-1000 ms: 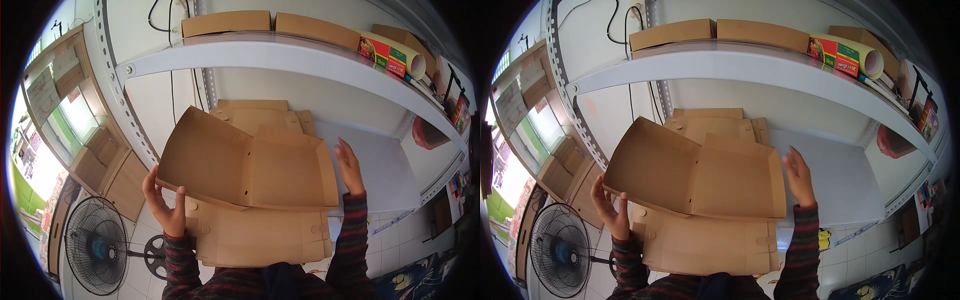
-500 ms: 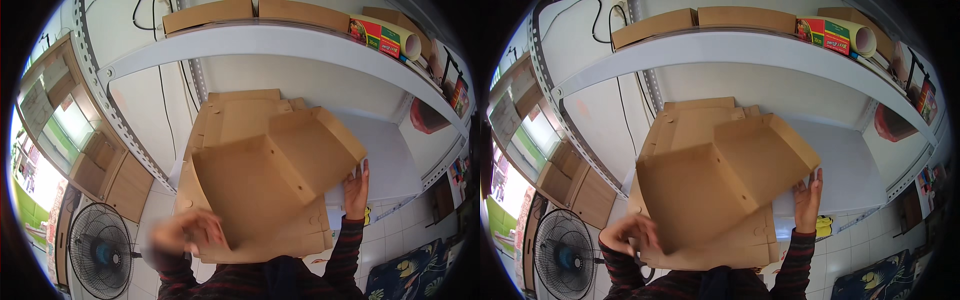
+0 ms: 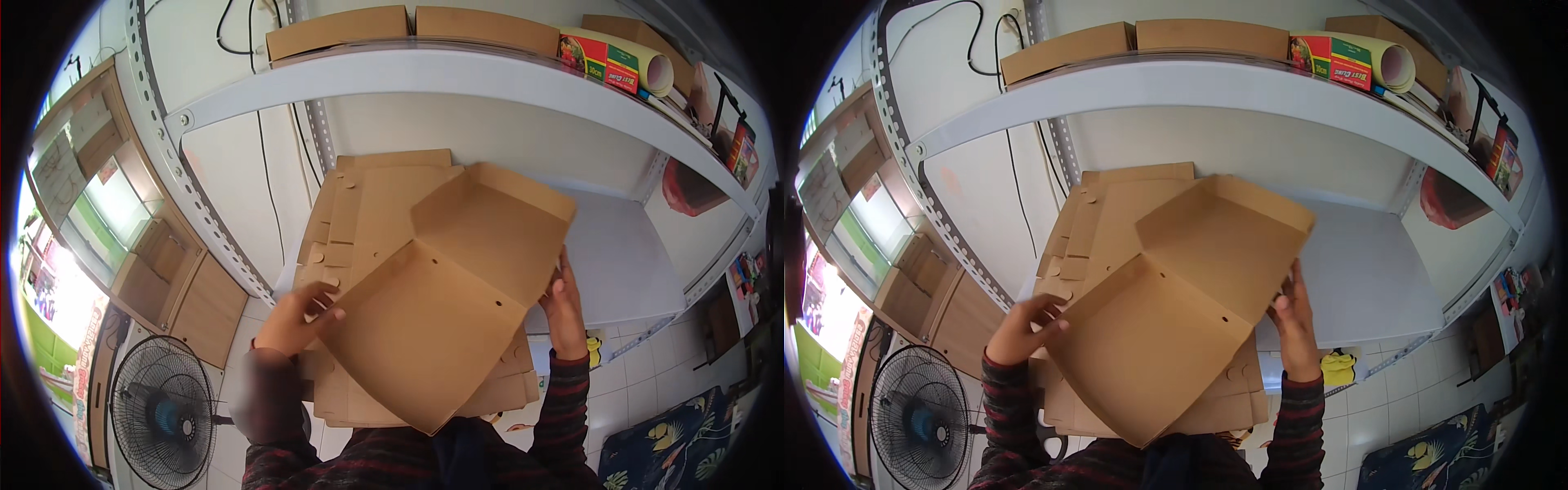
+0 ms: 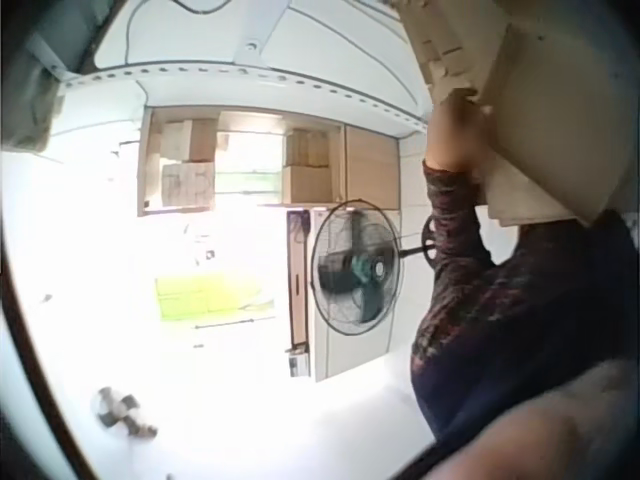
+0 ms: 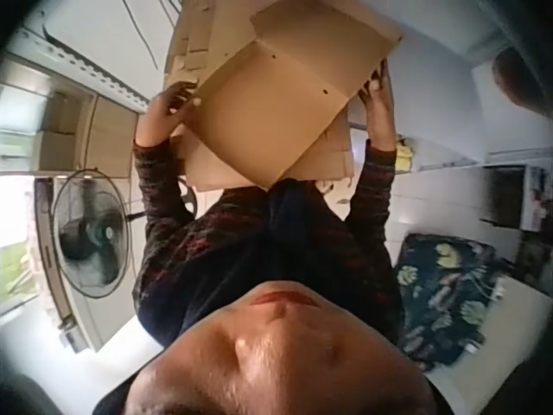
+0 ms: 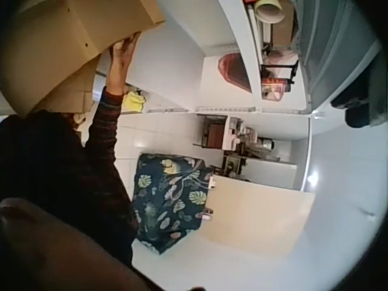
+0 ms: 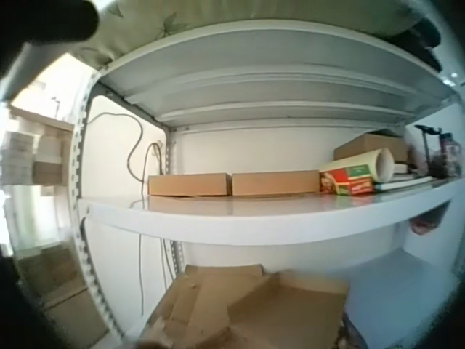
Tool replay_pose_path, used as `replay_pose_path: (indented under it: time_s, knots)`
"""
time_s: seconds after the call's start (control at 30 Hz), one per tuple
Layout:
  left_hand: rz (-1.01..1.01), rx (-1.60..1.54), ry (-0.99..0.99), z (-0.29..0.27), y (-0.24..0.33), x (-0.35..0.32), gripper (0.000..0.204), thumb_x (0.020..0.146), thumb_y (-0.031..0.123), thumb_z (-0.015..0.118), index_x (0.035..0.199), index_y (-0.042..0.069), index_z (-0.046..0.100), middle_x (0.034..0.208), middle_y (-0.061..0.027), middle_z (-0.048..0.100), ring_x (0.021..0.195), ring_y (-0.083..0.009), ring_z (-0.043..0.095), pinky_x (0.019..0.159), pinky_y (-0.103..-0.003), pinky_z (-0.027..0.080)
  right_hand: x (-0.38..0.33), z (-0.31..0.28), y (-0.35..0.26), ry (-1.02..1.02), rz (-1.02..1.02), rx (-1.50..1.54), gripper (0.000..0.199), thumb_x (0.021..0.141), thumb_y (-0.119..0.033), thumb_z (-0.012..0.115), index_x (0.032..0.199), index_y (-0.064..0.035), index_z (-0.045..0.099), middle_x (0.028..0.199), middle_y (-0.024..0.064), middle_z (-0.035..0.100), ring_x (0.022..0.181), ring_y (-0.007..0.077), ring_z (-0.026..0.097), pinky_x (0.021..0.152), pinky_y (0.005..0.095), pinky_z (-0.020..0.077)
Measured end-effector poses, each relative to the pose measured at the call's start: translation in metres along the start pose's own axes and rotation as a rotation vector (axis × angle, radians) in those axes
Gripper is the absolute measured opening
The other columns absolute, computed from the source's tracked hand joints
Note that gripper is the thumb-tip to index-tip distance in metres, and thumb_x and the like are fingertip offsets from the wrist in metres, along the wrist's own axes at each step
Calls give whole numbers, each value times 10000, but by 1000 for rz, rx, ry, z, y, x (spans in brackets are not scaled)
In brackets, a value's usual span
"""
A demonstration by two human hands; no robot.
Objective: The person assembles flat-packed cardboard boxes by hand, folding the flaps and inserting the tabs into slots to form the box structure. The person then places the completed boxes onto a white metal shelf above the work area.
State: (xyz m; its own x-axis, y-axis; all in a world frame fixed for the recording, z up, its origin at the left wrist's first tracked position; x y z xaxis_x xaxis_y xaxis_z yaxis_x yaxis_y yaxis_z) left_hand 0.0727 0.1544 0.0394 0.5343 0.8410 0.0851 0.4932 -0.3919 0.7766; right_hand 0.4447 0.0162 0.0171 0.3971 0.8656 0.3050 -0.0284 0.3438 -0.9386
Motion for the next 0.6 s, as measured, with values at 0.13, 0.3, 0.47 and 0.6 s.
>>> replay_pose_path:
  time_s: [0.13,0.3,0.47,0.6]
  knots:
    - [118,-60,-271,31,15,-5,365,913,233,703,1160,-19,610,824,-88,688,755,-178,665,721,-303,514,17,24,-3,-151,11,-138,779,964,-376,609,1524,17,236,1500,153,390,1371,238,398,1128,376,305]
    - [113,-100,-121,20,13,21,419,984,318,598,1184,-50,585,851,-113,690,786,-186,680,722,-310,518,40,35,10,-210,91,-159,538,1012,-268,556,1430,34,403,1300,107,593,1230,172,530,1054,306,376]
    - [5,-195,-64,16,4,58,635,995,539,460,1150,-60,604,869,-129,674,755,-173,662,682,-282,509,56,38,9,-156,81,-218,458,1007,-280,573,1310,60,523,1186,101,652,1106,141,583,974,273,422]
    - [-95,-157,-72,23,-3,80,597,992,516,475,1060,-59,624,793,-98,663,677,-151,618,645,-279,500,65,36,13,-67,49,-342,444,991,-295,602,1232,76,564,1067,92,683,972,126,620,859,267,479]
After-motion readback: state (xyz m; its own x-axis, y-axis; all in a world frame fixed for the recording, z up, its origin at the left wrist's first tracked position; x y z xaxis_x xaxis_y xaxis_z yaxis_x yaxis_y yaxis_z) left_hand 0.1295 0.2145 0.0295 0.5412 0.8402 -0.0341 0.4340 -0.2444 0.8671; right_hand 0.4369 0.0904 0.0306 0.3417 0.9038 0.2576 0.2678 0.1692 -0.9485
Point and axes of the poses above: each hand's wrist, its own x-axis towards the middle knuckle, its own z-axis out of the palm, y = z × x, the point moved 9 cm from there along x, towards the middle knuckle
